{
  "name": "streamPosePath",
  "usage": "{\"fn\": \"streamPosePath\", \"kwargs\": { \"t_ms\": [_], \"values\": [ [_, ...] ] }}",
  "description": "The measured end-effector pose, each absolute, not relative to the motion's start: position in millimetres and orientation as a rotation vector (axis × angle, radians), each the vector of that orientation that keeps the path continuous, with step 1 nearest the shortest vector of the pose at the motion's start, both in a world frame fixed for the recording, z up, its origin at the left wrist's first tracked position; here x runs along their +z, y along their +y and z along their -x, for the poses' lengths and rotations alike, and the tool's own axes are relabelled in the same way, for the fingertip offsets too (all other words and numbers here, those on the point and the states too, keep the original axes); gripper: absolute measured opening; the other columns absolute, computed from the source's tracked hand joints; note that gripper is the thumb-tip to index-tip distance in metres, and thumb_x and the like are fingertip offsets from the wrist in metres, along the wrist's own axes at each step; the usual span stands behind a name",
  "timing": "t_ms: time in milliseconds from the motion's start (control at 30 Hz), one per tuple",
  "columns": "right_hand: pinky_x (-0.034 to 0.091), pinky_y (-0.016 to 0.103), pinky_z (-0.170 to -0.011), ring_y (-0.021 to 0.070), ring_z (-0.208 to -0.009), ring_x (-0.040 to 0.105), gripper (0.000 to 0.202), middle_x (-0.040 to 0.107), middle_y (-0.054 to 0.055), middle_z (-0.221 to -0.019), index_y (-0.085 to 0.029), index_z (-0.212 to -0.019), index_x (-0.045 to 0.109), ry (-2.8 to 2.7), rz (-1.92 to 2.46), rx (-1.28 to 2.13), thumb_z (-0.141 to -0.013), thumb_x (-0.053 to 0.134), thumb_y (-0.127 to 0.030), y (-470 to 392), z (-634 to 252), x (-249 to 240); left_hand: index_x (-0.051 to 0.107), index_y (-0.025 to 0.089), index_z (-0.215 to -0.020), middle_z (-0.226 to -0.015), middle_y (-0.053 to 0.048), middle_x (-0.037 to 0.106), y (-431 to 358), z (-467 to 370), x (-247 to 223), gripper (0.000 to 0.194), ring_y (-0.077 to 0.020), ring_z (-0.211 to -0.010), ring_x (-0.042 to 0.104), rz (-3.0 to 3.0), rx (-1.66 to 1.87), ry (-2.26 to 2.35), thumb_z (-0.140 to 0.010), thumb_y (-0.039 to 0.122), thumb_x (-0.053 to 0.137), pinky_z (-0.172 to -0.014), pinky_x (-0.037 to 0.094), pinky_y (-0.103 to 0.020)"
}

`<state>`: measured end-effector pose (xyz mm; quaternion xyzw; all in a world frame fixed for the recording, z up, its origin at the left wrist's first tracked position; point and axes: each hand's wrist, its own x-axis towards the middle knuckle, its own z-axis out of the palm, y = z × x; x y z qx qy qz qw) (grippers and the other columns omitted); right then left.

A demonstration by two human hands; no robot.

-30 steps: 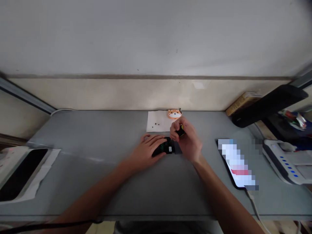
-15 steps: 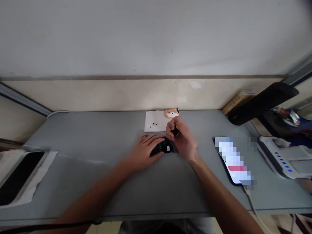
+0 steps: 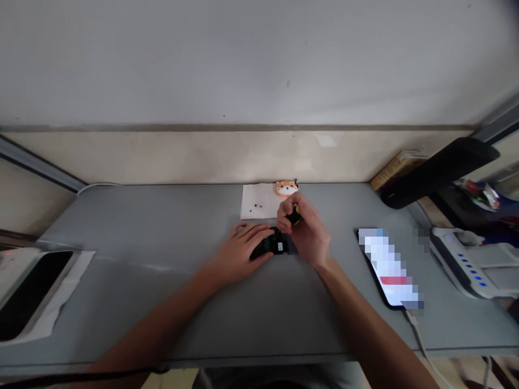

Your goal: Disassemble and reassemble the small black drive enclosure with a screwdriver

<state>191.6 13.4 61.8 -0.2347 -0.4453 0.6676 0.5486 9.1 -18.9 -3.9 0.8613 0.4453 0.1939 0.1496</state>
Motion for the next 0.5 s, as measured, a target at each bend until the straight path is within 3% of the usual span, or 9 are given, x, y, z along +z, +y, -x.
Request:
{"fn": "streamPosePath", "kwargs": {
  "t_ms": [500],
  "values": [
    [0.025,0.029,-0.055,0.0103,-0.056,0.033,0.04,0.04,-0.003,-0.069,-0.021,-0.075,0.051,-1.072,0.541,1.57,-0.092,0.063,-0.055,11.1,-188.5,58.9,0.055,0.025,-0.139,-0.142,-0.009,0.064,-19.1,-9.9,-0.3,0.04,-0.0276,-0.133,0.057,-2.458,0.528,1.293,-0.105,0.045,0.05,-0.119,0.032,-0.052]
  ]
}}
